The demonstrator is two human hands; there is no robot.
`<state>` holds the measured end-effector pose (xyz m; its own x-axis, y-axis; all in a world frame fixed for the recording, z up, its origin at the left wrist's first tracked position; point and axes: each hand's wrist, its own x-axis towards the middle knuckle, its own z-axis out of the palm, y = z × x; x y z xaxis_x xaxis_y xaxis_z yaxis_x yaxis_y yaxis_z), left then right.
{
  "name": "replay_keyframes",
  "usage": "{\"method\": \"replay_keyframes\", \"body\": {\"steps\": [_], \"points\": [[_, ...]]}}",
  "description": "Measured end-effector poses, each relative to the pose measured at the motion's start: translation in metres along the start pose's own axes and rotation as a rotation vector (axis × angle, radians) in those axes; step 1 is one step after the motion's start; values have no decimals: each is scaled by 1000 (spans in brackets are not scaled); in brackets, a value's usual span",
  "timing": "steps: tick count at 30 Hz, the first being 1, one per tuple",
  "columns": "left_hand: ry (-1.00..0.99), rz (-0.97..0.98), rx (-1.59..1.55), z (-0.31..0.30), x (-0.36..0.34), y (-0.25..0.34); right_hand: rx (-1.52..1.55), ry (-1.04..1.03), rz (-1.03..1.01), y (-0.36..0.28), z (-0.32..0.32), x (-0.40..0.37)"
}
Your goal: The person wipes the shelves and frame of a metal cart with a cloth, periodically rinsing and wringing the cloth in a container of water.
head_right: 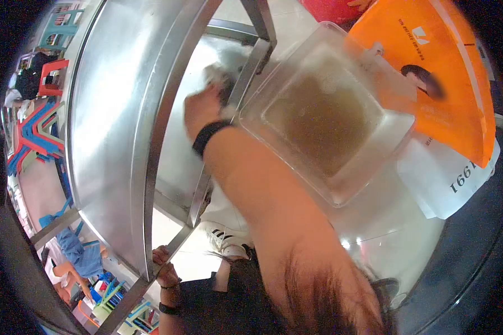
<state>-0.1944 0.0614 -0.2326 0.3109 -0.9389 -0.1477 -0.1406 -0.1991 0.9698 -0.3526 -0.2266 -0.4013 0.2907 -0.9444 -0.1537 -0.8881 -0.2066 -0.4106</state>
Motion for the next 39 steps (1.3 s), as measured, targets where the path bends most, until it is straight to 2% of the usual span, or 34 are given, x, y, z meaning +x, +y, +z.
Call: {"method": "replay_keyframes", "body": {"steps": [1,3,4,7,9,11,13,14,17,19,21,22,25,27,28,30,31,33,34,36,38,39], "points": [[-2,0,-3,0,1,-1,-31,-117,-106,-23,-4,-15],[19,-15,-39,-5,-2,-5,13,-226,-234,-58,3,-38],[-108,67,-27,-12,1,-9,52,-244,-262,-66,9,-46],[-26,26,-40,-13,-3,-11,121,-254,-282,-56,-21,-52],[-24,13,-53,-8,-1,-7,-158,-326,-281,-24,-61,-43],[-21,-8,-66,-7,-1,-6,-237,-54,-115,0,-57,-18],[-82,38,-54,-11,0,-7,-498,-51,73,17,-77,5],[-22,-30,35,-9,-2,-5,-522,-49,133,22,-85,9],[-34,15,-19,-2,2,-2,-478,-58,203,11,-80,9],[-48,54,11,-4,4,-6,-418,-222,-65,-9,-74,-6],[-59,-6,-95,-3,3,-3,-586,-300,-253,-32,-56,-24],[-64,45,-106,-1,4,-3,-510,-333,-345,-42,-53,-36],[1,16,-78,0,4,-2,-303,-366,-549,-80,-43,-80],[19,36,-63,2,4,-4,-113,-430,-561,-115,12,-103],[34,19,-73,2,5,-4,-118,-427,-563,-122,22,-106],[51,-3,-80,2,5,-1,256,-570,-358,-129,19,-110],[40,6,-58,4,6,2,258,-576,-356,-127,19,-111],[32,12,-50,5,5,-1,665,-541,-241,-98,-26,-103],[41,20,-48,3,3,-3,991,-293,-229,-85,-16,-107],[42,62,-79,-5,4,-10,1327,-537,-209,-35,-59,-104],[20,90,-65,0,5,-6,2039,-813,278,4,-111,-119],[-5,119,-46,3,5,-6,2133,-749,294,22,-118,-129]]}}
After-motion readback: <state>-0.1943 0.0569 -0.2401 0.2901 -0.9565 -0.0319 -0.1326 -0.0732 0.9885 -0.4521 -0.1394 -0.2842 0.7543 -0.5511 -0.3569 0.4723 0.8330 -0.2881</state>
